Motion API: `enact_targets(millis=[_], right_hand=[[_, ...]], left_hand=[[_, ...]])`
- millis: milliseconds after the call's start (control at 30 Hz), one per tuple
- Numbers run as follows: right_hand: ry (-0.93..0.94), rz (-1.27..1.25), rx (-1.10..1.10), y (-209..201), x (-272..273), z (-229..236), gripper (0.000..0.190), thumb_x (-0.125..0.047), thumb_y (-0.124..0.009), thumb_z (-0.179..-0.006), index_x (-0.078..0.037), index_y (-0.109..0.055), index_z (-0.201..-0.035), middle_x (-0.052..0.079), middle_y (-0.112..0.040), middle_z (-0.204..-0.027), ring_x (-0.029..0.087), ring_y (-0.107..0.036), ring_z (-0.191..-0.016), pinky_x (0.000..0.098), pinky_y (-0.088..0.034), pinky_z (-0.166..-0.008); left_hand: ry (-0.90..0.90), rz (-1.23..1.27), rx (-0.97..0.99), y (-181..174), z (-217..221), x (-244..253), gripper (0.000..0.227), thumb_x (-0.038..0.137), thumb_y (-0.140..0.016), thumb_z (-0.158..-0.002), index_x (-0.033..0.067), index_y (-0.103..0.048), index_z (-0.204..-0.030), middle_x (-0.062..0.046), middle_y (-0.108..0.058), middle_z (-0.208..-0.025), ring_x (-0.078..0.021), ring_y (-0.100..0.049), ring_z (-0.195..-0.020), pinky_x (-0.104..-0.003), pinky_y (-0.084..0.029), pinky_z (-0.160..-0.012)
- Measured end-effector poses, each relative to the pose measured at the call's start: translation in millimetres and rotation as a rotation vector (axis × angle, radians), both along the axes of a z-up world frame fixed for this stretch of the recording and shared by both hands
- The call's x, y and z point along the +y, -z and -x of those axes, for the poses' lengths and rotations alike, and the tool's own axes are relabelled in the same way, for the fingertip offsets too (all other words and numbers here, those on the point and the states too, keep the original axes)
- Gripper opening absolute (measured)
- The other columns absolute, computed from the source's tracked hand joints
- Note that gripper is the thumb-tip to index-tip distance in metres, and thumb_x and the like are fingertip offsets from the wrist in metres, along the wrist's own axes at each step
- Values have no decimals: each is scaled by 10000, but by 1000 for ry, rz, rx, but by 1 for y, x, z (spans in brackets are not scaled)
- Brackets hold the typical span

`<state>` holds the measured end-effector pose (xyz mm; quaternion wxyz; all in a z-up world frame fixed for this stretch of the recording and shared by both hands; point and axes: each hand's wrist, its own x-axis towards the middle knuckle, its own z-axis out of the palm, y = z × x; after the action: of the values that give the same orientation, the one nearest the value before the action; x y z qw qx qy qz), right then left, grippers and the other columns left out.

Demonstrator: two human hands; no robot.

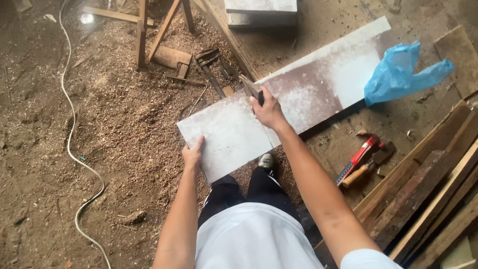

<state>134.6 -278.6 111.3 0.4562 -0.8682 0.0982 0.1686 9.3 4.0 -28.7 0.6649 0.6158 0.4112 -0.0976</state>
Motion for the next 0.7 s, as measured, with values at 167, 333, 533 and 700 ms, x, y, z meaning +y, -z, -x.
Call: enact_targets(millis=[167, 333, 533, 700], right_hand=[[25, -49, -181, -12, 10, -4, 337, -355, -625, -999, -37, -625, -889, 56, -596, -666, 169, -571, -610, 352, -468, -559], [93, -210, 105, -67, -14, 52, 448, -424, -544, -1018, -95, -569, -715, -28, -494, -587, 115, -444, -491, 317, -364, -454], [27, -83, 168, -103, -44, 107, 503, -484, -471, -1024, -121, -542, -683, -33, -442, -551, 103, -404, -443, 314, -358, -411], [41, -120, 192, -55, -11, 50, 501, -484, -486, -1037, -102, -535, -716, -20, -476, -590, 127, -439, -485, 349, -385, -454]], left_hand=[[-26, -85, -51, -7, -7, -6, 548, 359, -853, -797, -24, -707, -1161, -133, -755, -1110, -211, -723, -941, -339, -574, -834], [-81, -76, -49, 5, 2, -5, 557, 350, -867, -789, -36, -711, -1159, -132, -758, -1095, -211, -722, -923, -333, -573, -824], [-61, -116, -32, 12, 2, -4, 567, 373, -863, -797, -26, -706, -1168, -117, -757, -1101, -199, -720, -940, -326, -565, -840], [-51, -126, -29, 5, 2, -5, 542, 361, -856, -809, -12, -707, -1173, -111, -750, -1121, -193, -717, -968, -319, -550, -865]])
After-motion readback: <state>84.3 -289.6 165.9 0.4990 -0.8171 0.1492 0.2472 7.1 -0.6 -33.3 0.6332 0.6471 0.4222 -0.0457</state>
